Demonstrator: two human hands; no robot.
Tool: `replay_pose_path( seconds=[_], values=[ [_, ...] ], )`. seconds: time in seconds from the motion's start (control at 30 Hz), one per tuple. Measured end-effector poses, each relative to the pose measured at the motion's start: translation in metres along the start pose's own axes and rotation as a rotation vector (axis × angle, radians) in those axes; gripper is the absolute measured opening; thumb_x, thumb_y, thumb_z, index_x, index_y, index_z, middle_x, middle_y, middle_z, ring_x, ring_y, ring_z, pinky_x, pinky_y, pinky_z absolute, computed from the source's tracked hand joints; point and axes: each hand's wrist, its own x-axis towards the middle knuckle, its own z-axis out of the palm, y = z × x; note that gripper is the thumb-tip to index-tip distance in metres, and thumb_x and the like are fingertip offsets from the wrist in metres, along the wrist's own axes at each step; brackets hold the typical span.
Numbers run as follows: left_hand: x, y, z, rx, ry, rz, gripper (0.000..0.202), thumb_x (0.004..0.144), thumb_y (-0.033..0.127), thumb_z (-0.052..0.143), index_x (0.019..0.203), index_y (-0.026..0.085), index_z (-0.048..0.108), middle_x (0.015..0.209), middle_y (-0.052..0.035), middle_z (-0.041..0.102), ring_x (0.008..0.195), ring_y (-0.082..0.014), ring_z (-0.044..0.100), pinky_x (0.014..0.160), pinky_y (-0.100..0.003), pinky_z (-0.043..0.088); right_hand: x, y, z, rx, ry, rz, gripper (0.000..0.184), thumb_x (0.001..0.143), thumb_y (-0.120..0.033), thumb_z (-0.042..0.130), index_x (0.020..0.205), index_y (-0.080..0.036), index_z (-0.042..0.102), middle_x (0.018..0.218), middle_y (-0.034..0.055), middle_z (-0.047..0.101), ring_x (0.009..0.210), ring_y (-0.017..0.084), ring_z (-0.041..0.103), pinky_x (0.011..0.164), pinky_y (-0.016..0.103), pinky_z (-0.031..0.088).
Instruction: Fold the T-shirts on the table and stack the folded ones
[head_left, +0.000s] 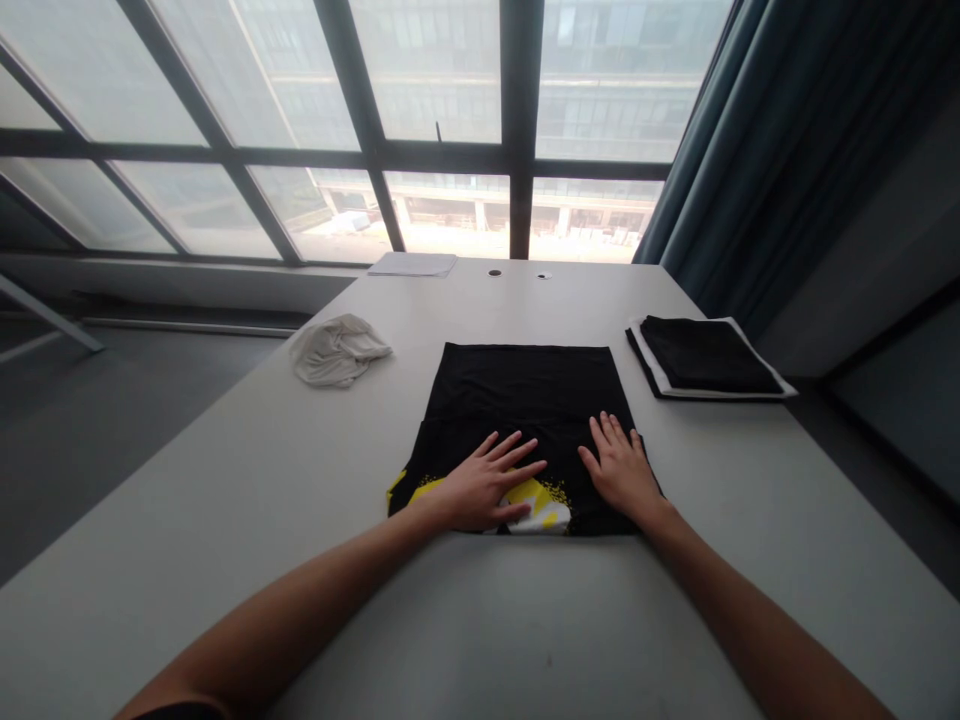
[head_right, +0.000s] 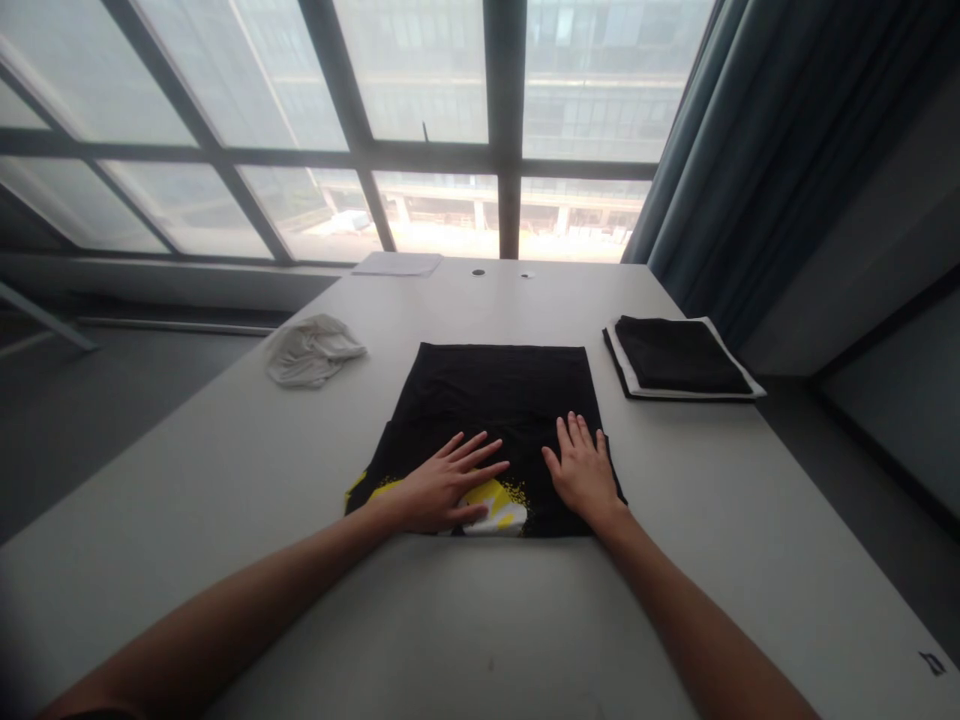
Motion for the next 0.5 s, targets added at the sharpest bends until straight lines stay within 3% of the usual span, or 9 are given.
replay_pose_path(
  seconds=[0.5],
  values=[
    [0.0010,0.0011,-0.0007,0.004,-0.024,-0.012,0.069,0.097,0.062,0.049,0.158,0.038,0.027,0.166,-0.0002,0.019,0.154,-0.0297,0.012,0.124,-0.055,0.007,0.0017,0.0062,0.0054,-0.024,0.042,0.018,0.063,0.102,-0.044,0.033,0.154,-0.008,0.037,0.162,0.0184,0.030,0.150,0.031,0.025,0.120,0.054,0.018]
  ],
)
